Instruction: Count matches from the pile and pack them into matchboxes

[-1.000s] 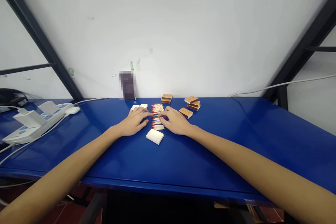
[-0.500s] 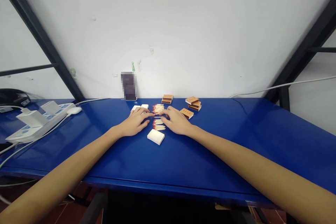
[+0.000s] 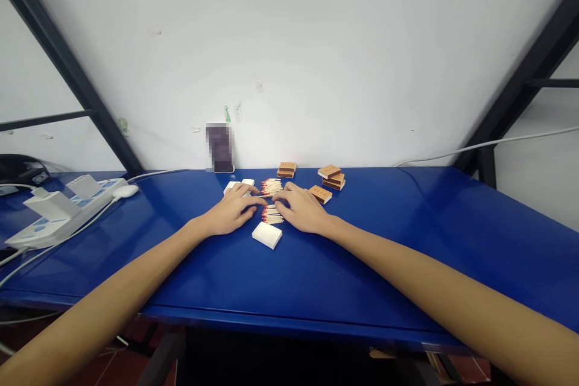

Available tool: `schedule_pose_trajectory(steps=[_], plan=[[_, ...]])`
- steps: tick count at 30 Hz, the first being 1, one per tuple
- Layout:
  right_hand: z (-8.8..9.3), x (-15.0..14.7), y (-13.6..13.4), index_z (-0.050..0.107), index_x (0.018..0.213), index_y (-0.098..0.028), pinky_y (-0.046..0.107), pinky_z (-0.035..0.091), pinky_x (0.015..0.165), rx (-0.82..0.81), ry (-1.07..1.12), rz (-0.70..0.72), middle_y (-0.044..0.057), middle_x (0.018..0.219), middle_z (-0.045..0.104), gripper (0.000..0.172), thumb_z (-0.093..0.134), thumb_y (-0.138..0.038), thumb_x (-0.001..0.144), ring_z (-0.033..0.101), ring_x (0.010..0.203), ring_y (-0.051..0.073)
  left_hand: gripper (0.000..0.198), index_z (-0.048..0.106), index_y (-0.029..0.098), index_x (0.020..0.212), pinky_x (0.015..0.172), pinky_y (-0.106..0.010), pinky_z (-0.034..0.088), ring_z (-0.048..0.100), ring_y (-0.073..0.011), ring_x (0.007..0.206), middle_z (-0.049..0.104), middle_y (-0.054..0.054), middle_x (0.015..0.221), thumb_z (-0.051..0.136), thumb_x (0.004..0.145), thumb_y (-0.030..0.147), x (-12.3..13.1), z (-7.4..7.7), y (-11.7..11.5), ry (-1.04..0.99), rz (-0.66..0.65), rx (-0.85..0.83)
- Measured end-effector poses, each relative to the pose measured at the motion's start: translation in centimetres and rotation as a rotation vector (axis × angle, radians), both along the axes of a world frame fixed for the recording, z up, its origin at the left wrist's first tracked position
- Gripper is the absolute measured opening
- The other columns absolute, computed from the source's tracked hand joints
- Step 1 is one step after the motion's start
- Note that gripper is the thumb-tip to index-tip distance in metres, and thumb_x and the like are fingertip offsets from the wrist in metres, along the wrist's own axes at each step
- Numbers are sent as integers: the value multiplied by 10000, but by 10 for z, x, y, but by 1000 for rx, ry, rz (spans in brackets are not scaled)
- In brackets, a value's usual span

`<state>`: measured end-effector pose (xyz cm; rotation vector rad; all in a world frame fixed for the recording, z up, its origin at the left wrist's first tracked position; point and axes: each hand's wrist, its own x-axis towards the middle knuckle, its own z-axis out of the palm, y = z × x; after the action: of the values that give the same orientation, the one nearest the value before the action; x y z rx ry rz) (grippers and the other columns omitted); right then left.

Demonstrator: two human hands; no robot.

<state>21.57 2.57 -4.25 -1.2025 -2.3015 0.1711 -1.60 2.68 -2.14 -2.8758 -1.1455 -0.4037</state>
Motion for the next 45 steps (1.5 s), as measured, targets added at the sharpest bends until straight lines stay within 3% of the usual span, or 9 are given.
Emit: schedule_pose_trajectory(steps=[6, 13, 22, 32, 39, 45], plan=[[0, -2, -1, 637, 1234, -227, 365, 431, 793, -14, -59, -114, 78, 1001, 550, 343, 438, -308, 967, 588, 915, 236, 433, 510, 272, 1383, 1024, -531, 366, 415, -300, 1231, 489, -115, 1308, 431, 957, 267, 0, -2, 0, 17, 85, 26], [-1, 0, -1, 651, 1207, -236, 365, 437, 830, -2, -60, -41, 76, 1021, 556, 326, 435, -315, 976, 592, 900, 218, 418, 540, 249, 1353, 1024, -554, 358, 395, -318, 1262, 480, -126, 1338, 401, 969, 338, -1, -4, 1, 54, 151, 25], [1, -2, -3, 679, 1146, -213, 374, 443, 813, 25, -75, -126, 94, 1047, 580, 308, 449, -305, 962, 595, 923, 238, 425, 548, 237, 1356, 1025, -531, 359, 431, -306, 1219, 517, -121, 1283, 386, 970, 307, -2, -3, 3, 42, 82, 11], [1, -2, -4, 692, 1135, -219, 420, 442, 896, 57, -63, -65, 107, 1086, 568, 303, 459, -282, 952, 553, 991, 265, 457, 558, 242, 1359, 971, -489, 389, 457, -292, 1162, 577, -109, 1212, 393, 934, 222, -1, -3, 5, 30, 15, -17], [-1, -1, -2, 670, 1103, -200, 396, 443, 904, 52, -26, -31, 97, 1079, 588, 259, 476, -260, 943, 590, 962, 238, 507, 527, 254, 1361, 984, -498, 347, 467, -285, 1149, 599, -81, 1132, 398, 886, 134, 0, -2, 3, 11, 8, 10], [1, -2, -4, 667, 1023, -190, 388, 448, 886, 50, -13, -35, 95, 1089, 594, 213, 481, -216, 923, 598, 953, 230, 408, 578, 243, 1239, 978, -470, 334, 472, -274, 1150, 616, -68, 1157, 408, 884, 136, 0, -2, 2, 3, 1, 18]])
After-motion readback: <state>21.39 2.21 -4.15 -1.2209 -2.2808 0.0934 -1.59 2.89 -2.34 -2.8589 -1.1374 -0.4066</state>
